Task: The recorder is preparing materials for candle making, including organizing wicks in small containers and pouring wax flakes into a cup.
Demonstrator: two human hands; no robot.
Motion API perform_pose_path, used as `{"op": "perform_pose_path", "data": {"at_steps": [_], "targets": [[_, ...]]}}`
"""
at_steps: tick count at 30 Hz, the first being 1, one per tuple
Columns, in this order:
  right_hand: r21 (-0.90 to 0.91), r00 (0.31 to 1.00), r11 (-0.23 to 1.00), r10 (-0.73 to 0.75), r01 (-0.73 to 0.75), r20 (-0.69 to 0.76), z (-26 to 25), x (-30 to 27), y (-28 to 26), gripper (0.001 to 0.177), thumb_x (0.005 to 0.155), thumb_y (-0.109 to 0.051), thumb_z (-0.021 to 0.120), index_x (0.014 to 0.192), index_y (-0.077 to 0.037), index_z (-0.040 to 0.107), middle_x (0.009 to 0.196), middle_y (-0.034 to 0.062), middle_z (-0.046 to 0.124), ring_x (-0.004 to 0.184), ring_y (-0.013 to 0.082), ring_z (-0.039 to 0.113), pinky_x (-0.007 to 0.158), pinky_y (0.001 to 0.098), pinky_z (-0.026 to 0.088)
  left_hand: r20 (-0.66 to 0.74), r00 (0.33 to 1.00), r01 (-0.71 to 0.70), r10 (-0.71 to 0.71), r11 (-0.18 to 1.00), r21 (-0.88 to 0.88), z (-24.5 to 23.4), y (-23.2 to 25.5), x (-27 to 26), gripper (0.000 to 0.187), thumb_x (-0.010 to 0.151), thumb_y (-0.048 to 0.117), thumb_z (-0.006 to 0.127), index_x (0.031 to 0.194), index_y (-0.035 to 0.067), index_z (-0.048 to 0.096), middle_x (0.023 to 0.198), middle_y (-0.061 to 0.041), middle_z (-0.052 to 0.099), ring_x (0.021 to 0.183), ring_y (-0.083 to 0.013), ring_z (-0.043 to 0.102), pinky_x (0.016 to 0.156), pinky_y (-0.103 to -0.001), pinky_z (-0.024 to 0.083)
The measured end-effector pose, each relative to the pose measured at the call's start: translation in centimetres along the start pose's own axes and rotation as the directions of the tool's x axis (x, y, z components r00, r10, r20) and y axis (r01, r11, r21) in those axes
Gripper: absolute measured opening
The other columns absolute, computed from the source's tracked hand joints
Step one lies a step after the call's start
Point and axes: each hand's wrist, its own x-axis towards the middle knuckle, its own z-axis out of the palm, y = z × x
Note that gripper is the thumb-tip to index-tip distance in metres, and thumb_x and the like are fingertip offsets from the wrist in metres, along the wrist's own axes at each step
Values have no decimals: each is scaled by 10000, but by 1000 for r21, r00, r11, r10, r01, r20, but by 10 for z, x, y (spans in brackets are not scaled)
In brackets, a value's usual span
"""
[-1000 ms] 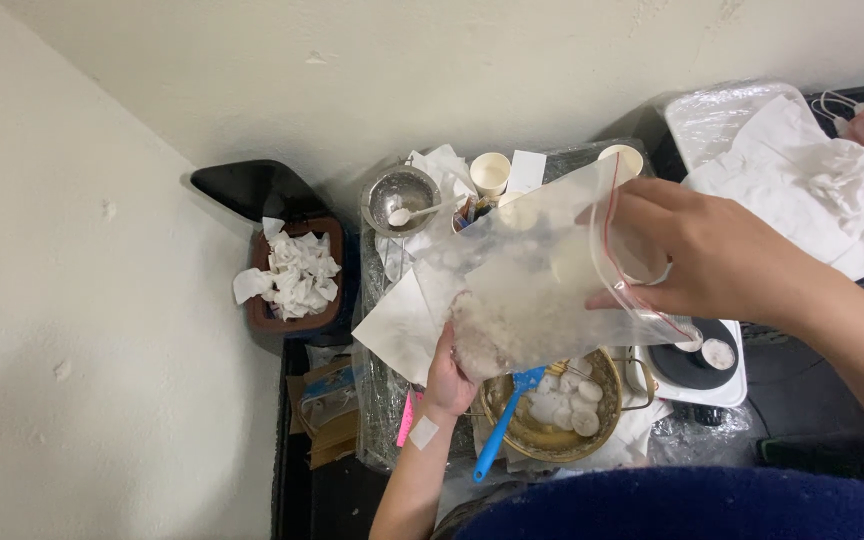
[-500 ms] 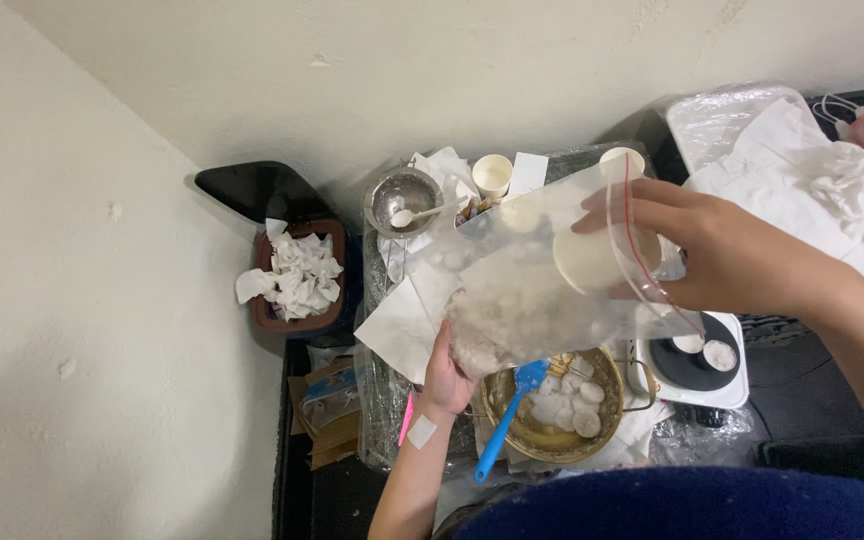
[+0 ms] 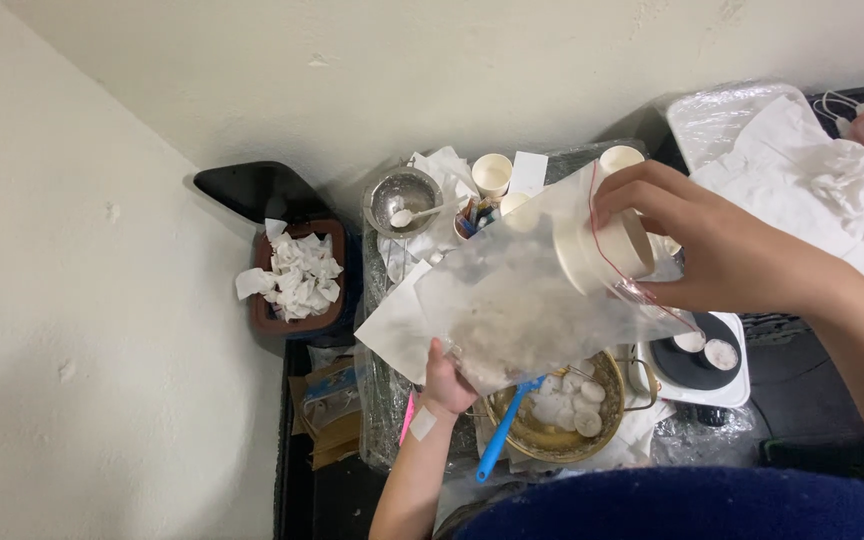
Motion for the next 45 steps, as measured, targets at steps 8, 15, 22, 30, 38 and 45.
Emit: {"op": "perform_pose_path", "data": {"at_steps": [8,15,22,30,38,45], "targets": [[-123,995,989,-83,76,-56,11,1,2,675,610,-187,873,1238,-128,634,1328,66,613,1273,298,570,1010,432,493,-229,973,-9,13,1000,20,-33,-9,-4,965,770,630,777,1524,129,441,1486,-86,535,1343,-354,545,1124,-556,447],[9,988,1000,8,-7,-154,12,-6,12,816,650,-146,900,1321,-117,437,1403,120,541,1284,267,561,1010,434,496,-223,969,-108,109,994,17,-47,-2,-5,910,816,595,754,1523,109,452,1490,-118,535,1362,-377,522,1127,-562,437],[215,963,971,-48,108,-266,19,-22,34,889,684,-53,846,1381,-54,295,1428,174,484,1353,265,553,1121,444,450,-263,950,-164,170,985,44,-43,-1,-7,894,815,616,727,1506,115,461,1488,-116,540,1369,-359,523,1149,-543,420],[330,897,944,132,17,-422,6,-5,117,821,818,-72,804,1480,-9,321,1397,193,563,1365,283,560,1176,437,457,-362,902,-224,235,972,71,-41,4,-14,921,812,663,685,1521,125,445,1495,-106,524,1364,-348,515,1131,-534,426],[88,727,843,506,-531,-464,77,35,322,872,724,-388,943,1387,-12,518,1280,205,665,1141,332,685,921,434,565,-383,861,-295,334,942,159,-58,28,-39,949,849,683,663,1550,90,424,1510,-144,497,1355,-386,493,1106,-554,411],[-237,618,577,664,-782,-421,133,52,401,953,585,-432,986,1385,-161,542,1215,175,663,1184,413,620,921,523,535,-424,805,-366,415,910,196,-40,45,-45,1002,763,636,737,1563,161,364,1560,-81,452,1400,-361,455,1128,-574,384]]}}
